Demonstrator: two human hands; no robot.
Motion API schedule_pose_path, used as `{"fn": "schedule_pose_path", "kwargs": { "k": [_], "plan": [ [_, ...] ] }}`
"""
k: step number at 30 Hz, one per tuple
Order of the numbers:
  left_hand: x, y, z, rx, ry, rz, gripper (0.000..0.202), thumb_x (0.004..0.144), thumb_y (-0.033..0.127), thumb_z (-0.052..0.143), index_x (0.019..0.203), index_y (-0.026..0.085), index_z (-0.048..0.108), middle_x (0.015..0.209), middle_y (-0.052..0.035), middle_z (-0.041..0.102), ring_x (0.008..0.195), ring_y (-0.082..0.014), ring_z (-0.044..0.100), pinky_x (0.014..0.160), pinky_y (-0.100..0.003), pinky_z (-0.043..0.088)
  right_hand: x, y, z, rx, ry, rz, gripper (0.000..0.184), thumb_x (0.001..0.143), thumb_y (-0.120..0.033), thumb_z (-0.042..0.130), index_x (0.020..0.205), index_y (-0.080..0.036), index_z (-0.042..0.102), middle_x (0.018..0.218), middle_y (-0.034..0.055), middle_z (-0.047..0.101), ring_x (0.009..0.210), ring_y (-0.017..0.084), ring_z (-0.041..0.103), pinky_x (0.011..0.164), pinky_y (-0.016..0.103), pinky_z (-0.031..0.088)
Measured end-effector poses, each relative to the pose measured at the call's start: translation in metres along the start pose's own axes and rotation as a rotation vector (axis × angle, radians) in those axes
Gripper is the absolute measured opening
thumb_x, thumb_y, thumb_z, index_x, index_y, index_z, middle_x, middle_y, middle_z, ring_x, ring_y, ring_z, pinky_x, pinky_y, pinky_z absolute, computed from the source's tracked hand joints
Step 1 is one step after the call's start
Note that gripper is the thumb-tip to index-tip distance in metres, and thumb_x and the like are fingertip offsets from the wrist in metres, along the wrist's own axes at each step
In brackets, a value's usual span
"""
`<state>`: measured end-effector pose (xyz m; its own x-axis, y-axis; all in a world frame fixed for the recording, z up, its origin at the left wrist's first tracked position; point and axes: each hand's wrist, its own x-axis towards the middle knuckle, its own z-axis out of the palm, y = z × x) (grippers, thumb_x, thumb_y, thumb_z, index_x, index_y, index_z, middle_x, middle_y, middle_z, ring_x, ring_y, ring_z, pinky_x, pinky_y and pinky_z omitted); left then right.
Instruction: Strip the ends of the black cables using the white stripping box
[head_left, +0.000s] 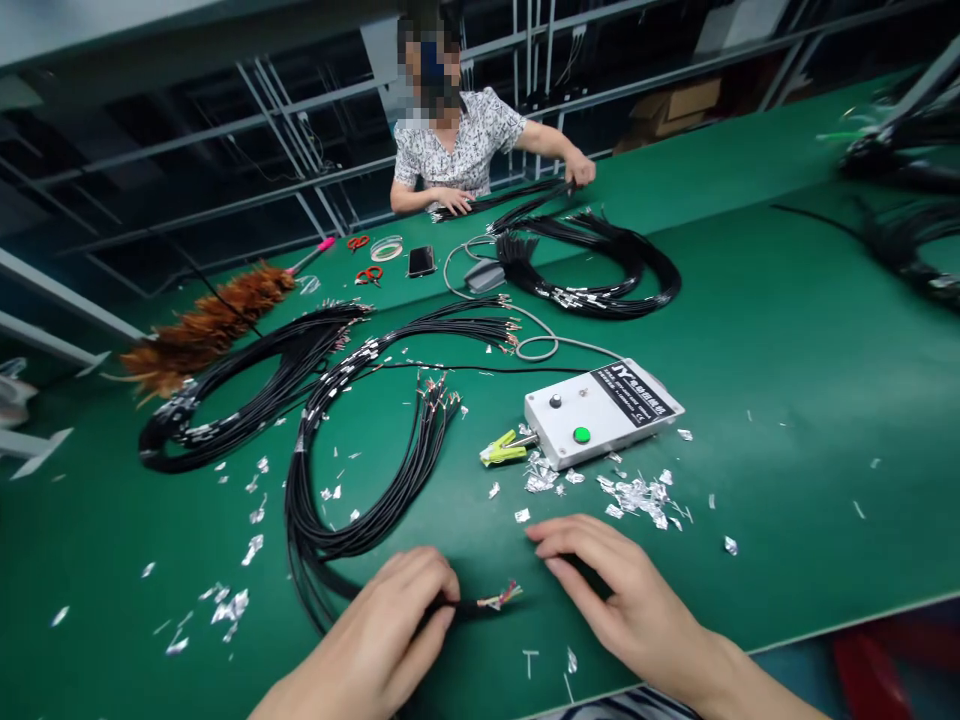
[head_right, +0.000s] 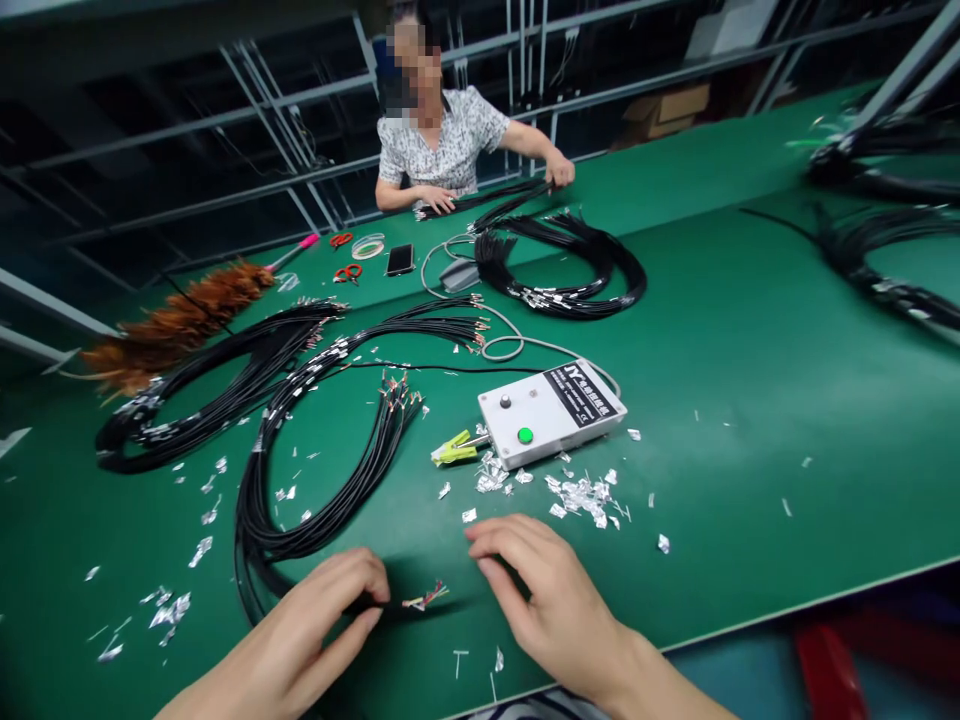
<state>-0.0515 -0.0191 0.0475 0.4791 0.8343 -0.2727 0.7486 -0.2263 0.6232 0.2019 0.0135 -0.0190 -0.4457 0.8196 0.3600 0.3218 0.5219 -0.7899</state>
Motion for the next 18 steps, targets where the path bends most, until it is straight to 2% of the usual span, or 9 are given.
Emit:
{"fn": "schedule_pose_path", "kwargs": {
  "k": [6, 10, 13, 15, 16, 18],
  "plan": [
    [0.002, -0.002, 0.001, -0.060, 0.050, -0.023, 0.013, 0.096, 0.022, 0.037, 0.094, 0.023, 0.049, 0.091, -0.0037, 0.060, 0.084, -0.0173, 0.058, 0.075, -0.028, 0.050, 0.014, -0.006, 0.015, 0.146, -0.009, 0.130, 0.019, 0.096, -0.016, 0.044, 0.104, -0.022, 0.060, 0.103, 0.0041, 0.070, 0.100, 0.015, 0.065, 0.088, 0.030, 0.054],
    [-0.005, -0.003, -0.001, -0.152, 0.111, -0.069, 0.014, 0.094, 0.025, 0.042, 0.087, 0.023, 0.054, 0.083, -0.0024, 0.062, 0.076, -0.0165, 0.059, 0.071, -0.025, 0.050, 0.017, -0.009, 0.015, 0.147, -0.089, 0.169, 0.020, 0.096, -0.019, 0.043, 0.105, -0.021, 0.061, 0.102, 0.0052, 0.070, 0.097, 0.017, 0.065, 0.087, 0.032, 0.053],
    [-0.012, 0.000, -0.003, -0.308, 0.260, -0.110, 0.017, 0.091, 0.032, 0.051, 0.091, 0.024, 0.066, 0.085, -0.0040, 0.067, 0.078, -0.0186, 0.062, 0.069, -0.025, 0.049, 0.018, -0.018, 0.012, 0.125, -0.195, 0.117, 0.024, 0.095, -0.017, 0.044, 0.109, -0.021, 0.062, 0.104, 0.0058, 0.071, 0.097, 0.018, 0.064, 0.088, 0.033, 0.052],
    [-0.013, 0.005, -0.004, -0.490, 0.356, -0.203, 0.021, 0.090, 0.040, 0.055, 0.092, 0.024, 0.069, 0.074, -0.0033, 0.066, 0.066, -0.0168, 0.060, 0.058, -0.024, 0.047, 0.015, -0.024, 0.016, 0.101, -0.273, 0.052, 0.029, 0.094, -0.015, 0.045, 0.117, -0.021, 0.061, 0.112, 0.0057, 0.070, 0.103, 0.019, 0.063, 0.094, 0.034, 0.049],
    [-0.011, 0.008, -0.003, -0.591, 0.377, -0.258, 0.025, 0.089, 0.043, 0.056, 0.092, 0.022, 0.069, 0.067, -0.0020, 0.063, 0.057, -0.0144, 0.056, 0.052, -0.023, 0.043, 0.012, -0.026, 0.019, 0.077, -0.311, 0.022, 0.032, 0.093, -0.015, 0.046, 0.121, -0.022, 0.059, 0.117, 0.0057, 0.069, 0.107, 0.019, 0.061, 0.096, 0.035, 0.047],
    [-0.002, 0.014, 0.000, -0.770, 0.334, -0.315, 0.032, 0.089, 0.049, 0.055, 0.093, 0.019, 0.067, 0.059, 0.0002, 0.059, 0.045, -0.0096, 0.046, 0.043, -0.021, 0.034, 0.005, -0.027, 0.030, 0.026, -0.377, -0.040, 0.033, 0.091, -0.016, 0.050, 0.122, -0.022, 0.060, 0.116, 0.0057, 0.070, 0.105, 0.021, 0.063, 0.093, 0.036, 0.047]
  ]
}}
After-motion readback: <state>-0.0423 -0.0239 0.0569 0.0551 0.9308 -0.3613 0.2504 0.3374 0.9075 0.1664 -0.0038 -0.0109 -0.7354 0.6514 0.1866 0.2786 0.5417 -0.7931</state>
